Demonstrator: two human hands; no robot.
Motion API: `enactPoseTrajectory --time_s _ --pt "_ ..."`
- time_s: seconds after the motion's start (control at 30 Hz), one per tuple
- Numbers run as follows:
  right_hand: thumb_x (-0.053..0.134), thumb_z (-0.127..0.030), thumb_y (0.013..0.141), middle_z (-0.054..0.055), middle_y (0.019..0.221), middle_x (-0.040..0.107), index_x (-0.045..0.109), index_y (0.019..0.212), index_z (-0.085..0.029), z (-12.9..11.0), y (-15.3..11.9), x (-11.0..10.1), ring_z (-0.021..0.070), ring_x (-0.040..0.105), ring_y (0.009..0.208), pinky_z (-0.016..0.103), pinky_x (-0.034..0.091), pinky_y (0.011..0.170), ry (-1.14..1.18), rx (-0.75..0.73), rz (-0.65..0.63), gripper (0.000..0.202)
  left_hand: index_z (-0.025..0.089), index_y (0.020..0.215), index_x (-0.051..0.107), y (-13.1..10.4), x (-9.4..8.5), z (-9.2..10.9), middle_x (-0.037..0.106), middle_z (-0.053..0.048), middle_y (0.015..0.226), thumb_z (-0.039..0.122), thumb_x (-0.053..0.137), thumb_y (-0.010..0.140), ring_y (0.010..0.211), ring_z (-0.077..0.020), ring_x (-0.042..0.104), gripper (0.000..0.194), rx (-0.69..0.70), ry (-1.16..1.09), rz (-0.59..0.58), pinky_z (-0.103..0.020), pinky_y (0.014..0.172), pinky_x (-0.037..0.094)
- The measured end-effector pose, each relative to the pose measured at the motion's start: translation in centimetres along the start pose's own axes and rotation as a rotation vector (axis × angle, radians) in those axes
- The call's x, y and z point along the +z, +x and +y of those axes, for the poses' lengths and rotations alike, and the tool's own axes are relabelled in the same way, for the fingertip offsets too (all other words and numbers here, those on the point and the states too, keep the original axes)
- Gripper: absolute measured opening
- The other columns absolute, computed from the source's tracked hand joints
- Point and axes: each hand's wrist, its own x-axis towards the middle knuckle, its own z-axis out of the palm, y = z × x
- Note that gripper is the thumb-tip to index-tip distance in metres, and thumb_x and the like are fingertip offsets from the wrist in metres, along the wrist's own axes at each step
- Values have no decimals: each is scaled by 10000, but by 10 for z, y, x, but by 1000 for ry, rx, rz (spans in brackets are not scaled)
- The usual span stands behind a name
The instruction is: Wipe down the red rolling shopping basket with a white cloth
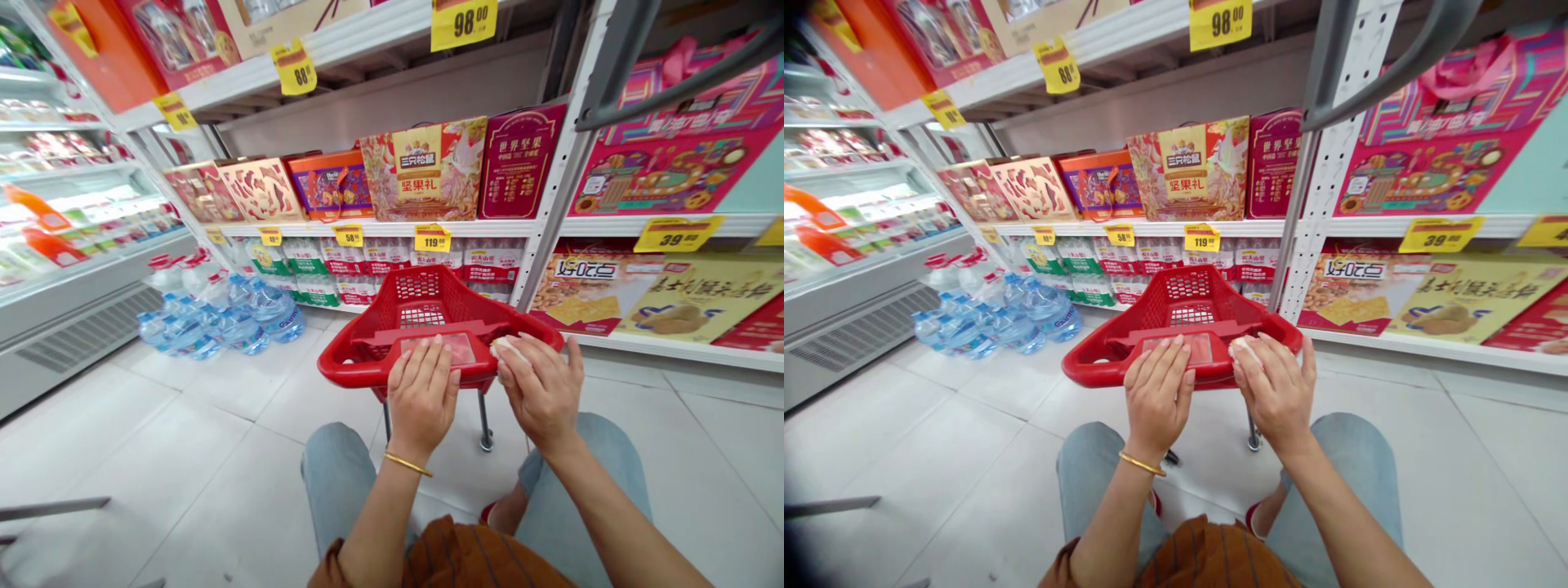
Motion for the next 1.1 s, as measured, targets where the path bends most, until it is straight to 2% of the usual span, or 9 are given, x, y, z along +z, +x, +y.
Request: enactPoseTrajectory --time_s 0.1,0.23,0.33,0.43,0.6,0.9,1.0,1.1 --pt "601 -201 889 51 1089 712 627 1110 -222 -2 1 1 221 625 1088 525 279 1136 32 74 30 223 168 1193 628 1 1 2 694 -71 1200 259 506 940 1144 -215 623 296 -21 -2 12 -356 1039 336" --pt "551 -176 907 54 1055 709 630 1094 -216 -26 8 2 209 627 1051 506 325 1116 150 164 44 207 193 1207 626 1 1 5 689 -61 1211 258 498 943 1153 -208 617 300 -58 -12 14 -358 1039 340" --pt "565 -173 895 66 1063 704 627 1120 -213 -46 12 5 212 627 1052 495 340 1114 207 116 4 237 190 1215 622 0 0 5 683 -67 1221 242 488 945 1164 -210 611 307 -59 -26 10 -362 1045 335" --pt "586 -185 884 60 1086 705 611 1169 -229 -55 12 10 216 624 1071 495 331 1121 200 72 5 289 176 1216 622 -1 -1 1 681 -78 1223 227 486 943 1171 -213 609 310 -44 -38 3 -361 1048 332" --pt "612 -205 879 27 1058 723 610 1152 -249 -42 10 13 196 653 1019 545 201 1169 130 9 32 276 184 1220 620 -1 -4 -6 687 -75 1213 236 514 934 1161 -209 617 309 -13 -33 5 -352 1043 337" --pt "600 -190 885 31 1060 722 628 1123 -239 -3 2 4 212 656 1030 560 185 1168 40 52 36 244 191 1229 619 -1 0 -8 684 -74 1216 247 523 930 1159 -215 620 319 -4 -21 22 -358 1037 341" --pt "575 -177 896 48 1051 719 640 1101 -224 -3 6 -1 217 655 1020 529 285 1136 71 116 25 221 193 1215 627 -1 1 -7 687 -69 1213 241 531 925 1154 -212 623 310 -27 -33 32 -362 1037 343" --pt "550 -162 905 69 1046 718 640 1105 -199 -16 11 -3 209 656 1015 454 414 1062 159 121 7 222 197 1205 633 -1 0 -5 694 -71 1199 232 528 923 1152 -211 624 303 -50 -46 40 -367 1032 348"
